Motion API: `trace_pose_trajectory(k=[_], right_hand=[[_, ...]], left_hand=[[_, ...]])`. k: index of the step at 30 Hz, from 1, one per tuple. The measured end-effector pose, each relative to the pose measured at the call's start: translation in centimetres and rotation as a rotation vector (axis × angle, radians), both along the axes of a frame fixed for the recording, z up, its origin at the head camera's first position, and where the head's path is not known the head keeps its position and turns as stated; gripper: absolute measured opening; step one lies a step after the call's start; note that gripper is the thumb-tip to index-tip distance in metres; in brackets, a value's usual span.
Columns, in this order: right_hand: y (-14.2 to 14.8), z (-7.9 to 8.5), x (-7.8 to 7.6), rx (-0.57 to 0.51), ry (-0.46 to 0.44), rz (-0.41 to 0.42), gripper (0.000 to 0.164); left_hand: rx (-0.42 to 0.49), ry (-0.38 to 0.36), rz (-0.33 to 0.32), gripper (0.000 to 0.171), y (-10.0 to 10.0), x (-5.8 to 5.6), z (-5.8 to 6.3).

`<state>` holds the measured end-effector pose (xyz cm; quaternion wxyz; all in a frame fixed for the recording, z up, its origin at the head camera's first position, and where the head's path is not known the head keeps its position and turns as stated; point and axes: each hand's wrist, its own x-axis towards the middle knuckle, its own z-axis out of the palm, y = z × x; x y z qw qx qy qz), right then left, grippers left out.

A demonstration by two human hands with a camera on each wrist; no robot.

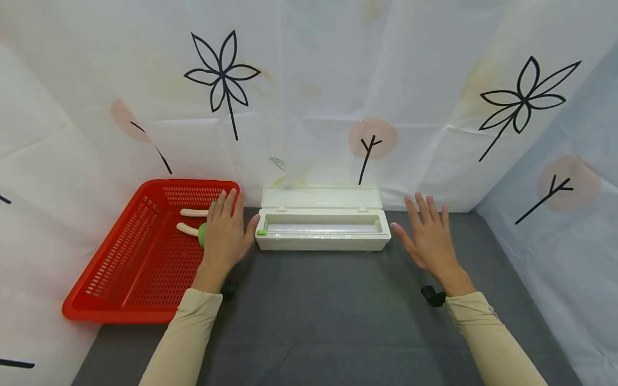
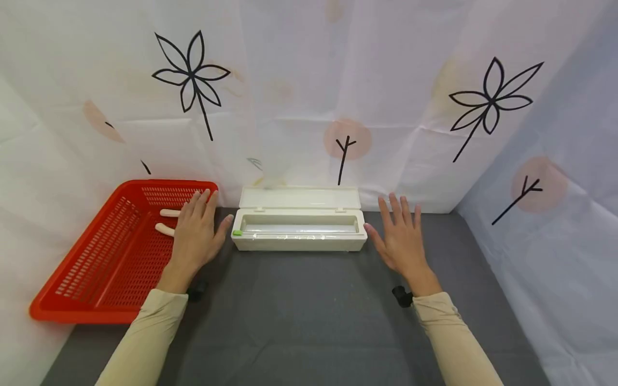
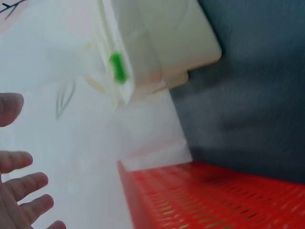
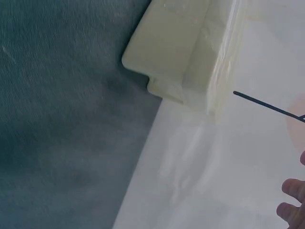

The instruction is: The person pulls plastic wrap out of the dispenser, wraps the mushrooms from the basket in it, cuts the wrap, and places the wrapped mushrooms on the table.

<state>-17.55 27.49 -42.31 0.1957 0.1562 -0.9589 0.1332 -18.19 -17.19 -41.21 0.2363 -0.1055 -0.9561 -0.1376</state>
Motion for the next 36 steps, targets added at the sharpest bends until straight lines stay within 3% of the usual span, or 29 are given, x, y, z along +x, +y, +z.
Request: trace_pose_trajectory(k=[3, 6, 11, 19, 22, 29, 36], right_hand=[[-0.4, -0.6, 0.6, -0.074, 0.048, 0.019, 0.07], [-1.0, -1.4, 1.3, -0.156, 0.056, 0.012, 0.063], [-2.4, -3.0, 2.9, -0.326, -0.039, -0.049, 0.055], [-4.1, -5.5, 3.8, -0.613, -0.207, -0.174, 0.046], [-4.2, -6.2, 3.6, -0.704, -0.272, -0.202, 0.045], [-4.4, -7.4, 2.9, -0.82, -0.418, -0.233, 0.049], [-4.5, -7.8, 2.0, -0.96, -0.511, -0.213, 0.049]], left_hand=[[0.095, 0.033, -0.039, 0.062, 0.7, 0.8, -0.7], [0.23, 0.017, -0.058, 0.058, 1.4, 1.7, -1.5], [0.433, -0.07, -0.014, 0.053, 2.7, 3.4, -2.9], [0.719, -0.059, 0.045, 0.043, 3.6, 4.6, -6.0], [0.808, -0.069, 0.071, 0.041, 3.7, 4.6, -6.9], [0.962, -0.189, 0.09, 0.04, 3.6, 4.0, -9.1], [1.083, -0.256, 0.021, 0.033, 3.5, 3.2, -10.2]])
